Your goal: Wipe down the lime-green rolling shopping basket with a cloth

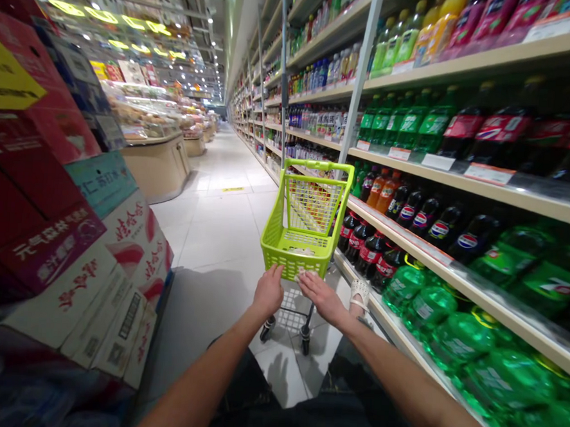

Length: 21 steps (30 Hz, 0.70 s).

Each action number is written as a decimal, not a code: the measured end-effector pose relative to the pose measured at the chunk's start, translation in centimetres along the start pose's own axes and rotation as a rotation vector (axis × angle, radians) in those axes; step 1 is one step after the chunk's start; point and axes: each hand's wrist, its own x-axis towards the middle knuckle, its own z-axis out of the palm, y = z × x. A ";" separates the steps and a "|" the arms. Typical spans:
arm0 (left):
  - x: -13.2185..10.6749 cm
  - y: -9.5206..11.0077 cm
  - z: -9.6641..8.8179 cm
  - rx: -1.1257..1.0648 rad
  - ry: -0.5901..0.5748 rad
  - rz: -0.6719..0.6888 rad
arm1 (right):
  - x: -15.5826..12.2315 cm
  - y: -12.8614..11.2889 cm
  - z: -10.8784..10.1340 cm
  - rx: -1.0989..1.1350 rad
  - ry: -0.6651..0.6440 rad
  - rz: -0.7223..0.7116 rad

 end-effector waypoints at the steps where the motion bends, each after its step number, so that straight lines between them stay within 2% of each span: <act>1: 0.1 0.1 -0.1 0.010 -0.001 -0.005 | 0.4 0.3 -0.5 0.004 0.041 0.018; 4: 0.2 0.5 0.2 0.031 -0.016 0.004 | 0.5 1.2 -1.0 -0.016 0.105 0.077; 8: 0.0 0.8 0.8 0.012 -0.015 0.029 | -1.7 1.1 0.4 -0.026 -0.010 0.079; 10: 0.1 0.8 0.9 0.001 -0.015 0.038 | -1.9 0.6 0.6 -0.010 -0.036 0.058; 16: 0.8 0.7 0.1 -0.011 -0.024 0.028 | 0.7 1.3 -1.4 0.028 0.132 0.123; 21: 2.0 0.3 -1.0 0.029 0.049 0.058 | -2.0 0.5 -0.3 0.060 -0.022 0.149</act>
